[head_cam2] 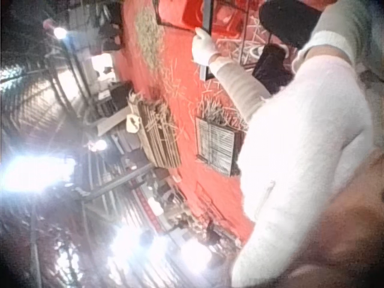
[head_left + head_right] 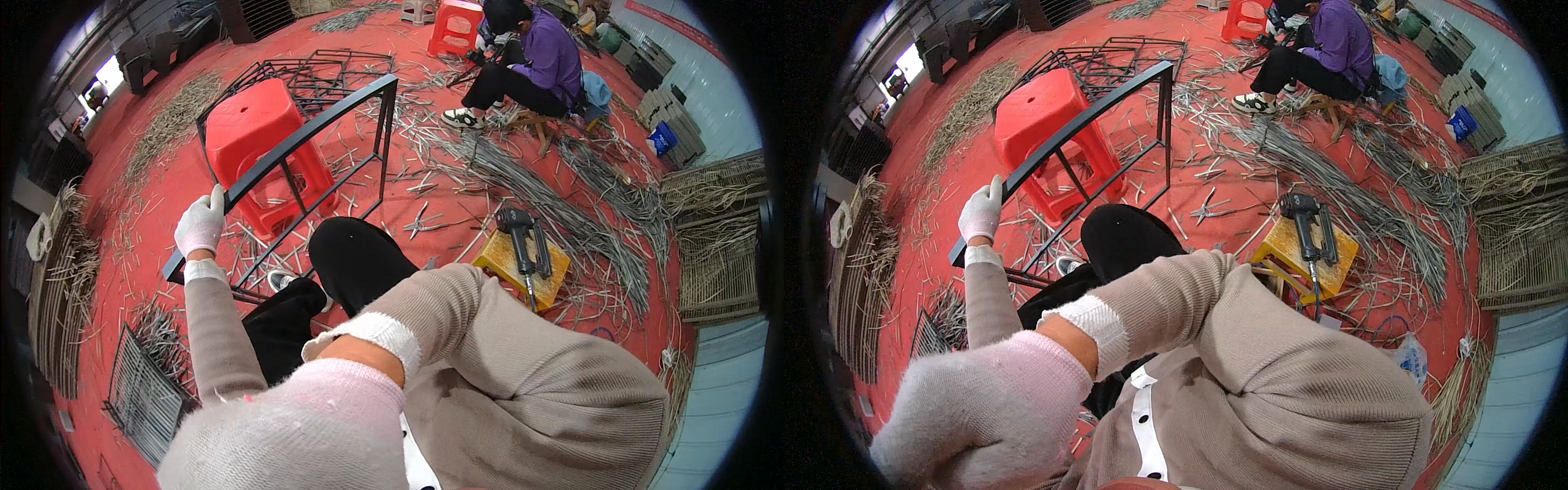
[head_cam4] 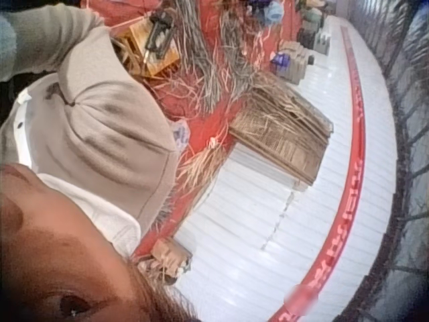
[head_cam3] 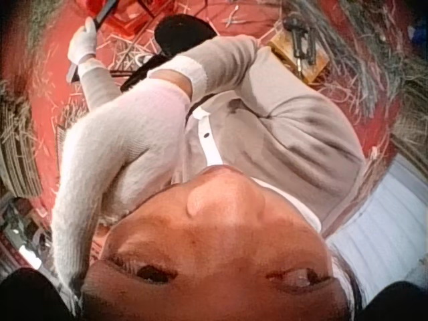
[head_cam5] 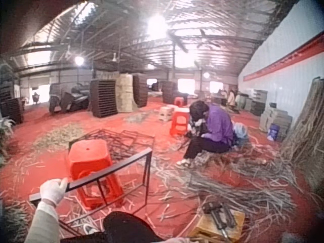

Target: The person picks up two black metal frames outdoors and carries them into a workshop. They place the frames on a red floor among other frames and materials, then sit on a stool and adjust one frame.

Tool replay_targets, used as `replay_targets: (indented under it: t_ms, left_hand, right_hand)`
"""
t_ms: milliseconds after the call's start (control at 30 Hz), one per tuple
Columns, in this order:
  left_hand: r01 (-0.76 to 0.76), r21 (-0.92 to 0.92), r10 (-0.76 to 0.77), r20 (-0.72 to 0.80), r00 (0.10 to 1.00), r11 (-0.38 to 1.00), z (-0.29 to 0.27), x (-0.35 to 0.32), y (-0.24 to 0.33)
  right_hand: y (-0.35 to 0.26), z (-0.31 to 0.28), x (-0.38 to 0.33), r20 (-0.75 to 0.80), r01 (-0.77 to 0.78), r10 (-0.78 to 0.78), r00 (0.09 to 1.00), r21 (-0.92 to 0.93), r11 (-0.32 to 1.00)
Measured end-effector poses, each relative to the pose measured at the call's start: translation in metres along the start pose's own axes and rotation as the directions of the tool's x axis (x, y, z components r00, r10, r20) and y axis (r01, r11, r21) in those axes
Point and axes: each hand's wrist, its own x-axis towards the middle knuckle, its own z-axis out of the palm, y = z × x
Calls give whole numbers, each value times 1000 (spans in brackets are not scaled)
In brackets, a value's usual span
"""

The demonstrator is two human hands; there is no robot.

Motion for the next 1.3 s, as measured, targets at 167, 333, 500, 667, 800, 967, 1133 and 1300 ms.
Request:
replay_targets:
  t_ms: [167, 333, 500, 667, 800, 967, 1133, 1300]
  left_hand:
    - [0, 5, 0, 7, 1000, 1000, 0, 0, 0]
    - [11, -6, -11, 4, 1000, 1000, 0, 0, 0]
    - [14, -4, -14, 15, 1000, 1000, -2, 1, 1]
    - [9, -11, -9, 20, 1000, 1000, -3, 0, 1]
    - [9, -20, -8, 17, 1000, 1000, -3, -1, 1]
    - [3, -16, -3, 18, 1000, 1000, -2, 0, 1]
    - [1, -18, -1, 16, 1000, 1000, -1, 1, -1]
    - [5, -11, -5, 8, 1000, 1000, 0, 3, -2]
  right_hand:
    - [1, 2, 1, 10, 19, -19, 1000, 15, 1000]
    - [2, 3, 2, 18, 34, -35, 999, 26, 999]
    - [2, 6, 6, 27, 90, -92, 995, 44, 995]
    - [-3, 8, 6, 19, 98, -98, 995, 43, 994]
    - [-6, 9, 2, 10, 44, -45, 999, 42, 998]
    - [-5, 5, -8, 52, -7, 8, 999, -17, 1000]
    - [-7, 1, -15, 75, -30, 34, 997, -54, 998]
    - [-9, -4, -20, 104, -39, 48, 993, -85, 996]
